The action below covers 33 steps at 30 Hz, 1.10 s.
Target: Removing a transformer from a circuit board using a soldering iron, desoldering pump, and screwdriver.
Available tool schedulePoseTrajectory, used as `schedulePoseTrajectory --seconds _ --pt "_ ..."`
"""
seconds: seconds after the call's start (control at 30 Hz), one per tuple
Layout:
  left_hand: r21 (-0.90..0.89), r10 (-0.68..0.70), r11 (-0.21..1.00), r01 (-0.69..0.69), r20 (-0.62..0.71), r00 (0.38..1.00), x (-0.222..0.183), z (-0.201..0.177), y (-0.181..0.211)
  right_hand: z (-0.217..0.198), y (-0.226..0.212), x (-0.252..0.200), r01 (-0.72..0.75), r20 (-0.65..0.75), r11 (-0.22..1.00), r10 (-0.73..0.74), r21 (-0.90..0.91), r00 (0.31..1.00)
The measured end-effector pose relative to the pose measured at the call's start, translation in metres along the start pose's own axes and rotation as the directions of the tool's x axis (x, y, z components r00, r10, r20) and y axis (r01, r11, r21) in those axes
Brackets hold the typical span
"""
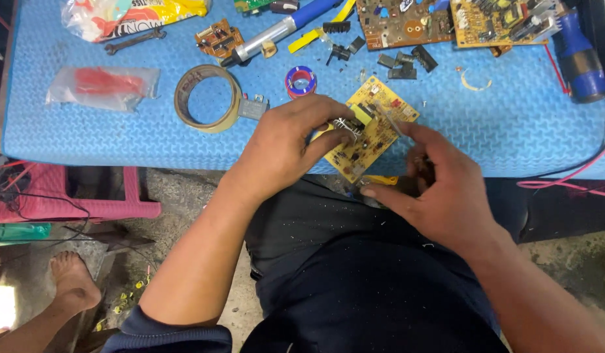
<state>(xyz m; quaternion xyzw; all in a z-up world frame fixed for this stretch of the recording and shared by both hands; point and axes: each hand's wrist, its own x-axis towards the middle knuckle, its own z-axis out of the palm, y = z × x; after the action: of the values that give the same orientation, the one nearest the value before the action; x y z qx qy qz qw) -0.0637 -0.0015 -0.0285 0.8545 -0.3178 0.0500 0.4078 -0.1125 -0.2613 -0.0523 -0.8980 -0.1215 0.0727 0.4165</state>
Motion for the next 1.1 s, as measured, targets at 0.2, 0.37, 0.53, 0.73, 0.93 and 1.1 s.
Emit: schedulePoseTrajectory --seconds 0.2,0.37,0.53,0.73,0.93,1.1 --pt "-0.046 -0.066 0.996 0.071 0.107 0.992 0.002 -0.014 -0.001 0.016 0.002 0.001 -0.027 0.012 0.998 0.026 0.053 1.0" --pt "-0.034 -0.031 0.999 0.043 0.286 0.958 0.015 -0.022 -0.014 0.018 0.002 0.001 -0.106 0.04 0.993 0.104 0.042 0.994" --pt "0.061 0.034 0.996 -0.06 0.362 0.932 0.027 -0.024 -0.013 0.031 0.017 -0.001 -0.037 -0.024 0.996 0.039 0.077 0.999" --pt "0.117 0.01 0.991 -0.062 0.404 0.915 0.03 -0.022 -0.011 0.032 0.026 -0.004 0.062 -0.067 0.993 -0.055 0.103 0.996" --pt "0.141 -0.037 0.99 -0.014 0.353 0.935 0.029 -0.02 -0.009 0.026 0.024 -0.006 0.015 -0.004 0.995 -0.015 0.095 1.0" --pt "0.119 0.011 0.992 -0.048 0.296 0.955 0.027 -0.018 -0.013 0.011 0.021 -0.005 -0.081 0.144 0.964 0.046 0.252 0.988"
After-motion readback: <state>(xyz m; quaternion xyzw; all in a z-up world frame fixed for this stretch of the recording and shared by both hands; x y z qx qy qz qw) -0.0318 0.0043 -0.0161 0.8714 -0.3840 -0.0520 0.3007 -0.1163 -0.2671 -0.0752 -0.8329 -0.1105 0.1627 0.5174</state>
